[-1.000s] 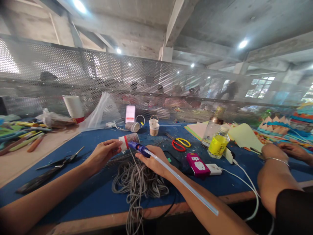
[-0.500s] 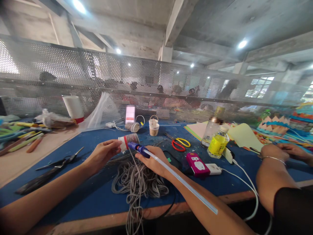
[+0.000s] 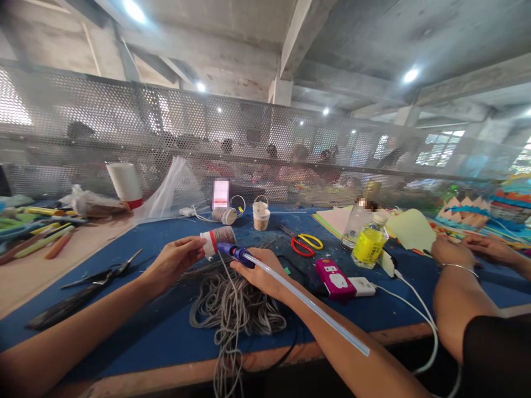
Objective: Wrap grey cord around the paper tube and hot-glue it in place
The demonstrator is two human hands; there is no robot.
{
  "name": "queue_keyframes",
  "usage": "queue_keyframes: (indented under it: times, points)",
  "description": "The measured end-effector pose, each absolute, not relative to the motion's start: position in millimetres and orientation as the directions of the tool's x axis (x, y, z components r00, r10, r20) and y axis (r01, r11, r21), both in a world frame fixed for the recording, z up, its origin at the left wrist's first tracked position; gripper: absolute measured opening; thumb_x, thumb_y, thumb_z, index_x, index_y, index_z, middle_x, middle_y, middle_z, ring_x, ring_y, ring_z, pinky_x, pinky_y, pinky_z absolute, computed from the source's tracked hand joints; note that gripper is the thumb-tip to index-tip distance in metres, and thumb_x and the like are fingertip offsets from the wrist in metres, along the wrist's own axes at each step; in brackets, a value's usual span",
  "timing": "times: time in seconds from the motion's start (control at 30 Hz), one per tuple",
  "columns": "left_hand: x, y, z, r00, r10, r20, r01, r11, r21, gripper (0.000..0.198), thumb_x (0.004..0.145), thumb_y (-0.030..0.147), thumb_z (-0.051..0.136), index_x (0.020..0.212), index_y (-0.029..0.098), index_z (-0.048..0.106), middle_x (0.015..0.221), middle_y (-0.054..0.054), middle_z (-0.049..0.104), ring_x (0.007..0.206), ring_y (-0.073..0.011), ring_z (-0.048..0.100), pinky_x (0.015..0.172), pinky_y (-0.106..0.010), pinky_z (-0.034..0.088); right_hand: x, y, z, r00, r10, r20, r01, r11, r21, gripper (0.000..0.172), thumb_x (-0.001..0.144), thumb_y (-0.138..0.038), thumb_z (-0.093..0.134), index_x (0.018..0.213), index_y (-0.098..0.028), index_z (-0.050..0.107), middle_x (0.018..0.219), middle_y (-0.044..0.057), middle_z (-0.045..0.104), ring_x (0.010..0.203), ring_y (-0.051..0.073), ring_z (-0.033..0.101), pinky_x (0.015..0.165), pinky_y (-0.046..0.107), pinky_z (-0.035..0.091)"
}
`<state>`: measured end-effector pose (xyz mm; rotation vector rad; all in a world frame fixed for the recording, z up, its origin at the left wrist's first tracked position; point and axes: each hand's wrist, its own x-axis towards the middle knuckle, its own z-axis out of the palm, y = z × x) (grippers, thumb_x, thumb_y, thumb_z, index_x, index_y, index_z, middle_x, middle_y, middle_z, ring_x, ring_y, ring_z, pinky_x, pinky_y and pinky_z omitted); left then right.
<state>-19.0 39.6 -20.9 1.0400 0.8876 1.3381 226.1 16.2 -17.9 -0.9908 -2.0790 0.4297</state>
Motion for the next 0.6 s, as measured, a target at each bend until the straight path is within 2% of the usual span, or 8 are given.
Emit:
queue_keyframes:
  times: [0.23,0.6]
  points:
    - [-18.3,39.5,-20.4,0.063,0.995,0.081,-0.324,-0.056,0.944,0.02,0.07,0.026,0.08,0.078,0.01,0.074,0.073,-0.005,0.065,0.063,-0.0108,0.057,0.062,-0.021,0.048,227.0,16.4,-15.7,-0.407,0.776,0.482,0.528,0.63,-0.569,0.03,0.087,-0.044,0.06,0.07,-0.019,0.058,0.063,-0.003,0.056,0.059,0.011,0.047,0.057,0.022,0.033]
    - [-18.6,40.1,-20.9,0.057,0.996,0.065,-0.328,-0.043,0.944,0.02,0.069,0.027,0.081,0.078,0.011,0.074,0.071,-0.003,0.064,0.065,-0.0102,0.058,0.065,-0.019,0.048,228.6,14.7,-10.3,-0.446,0.774,0.45,0.543,0.633,-0.551,0.025,0.088,-0.04,0.059,0.074,-0.019,0.062,0.067,-0.003,0.062,0.063,0.012,0.053,0.059,0.022,0.035]
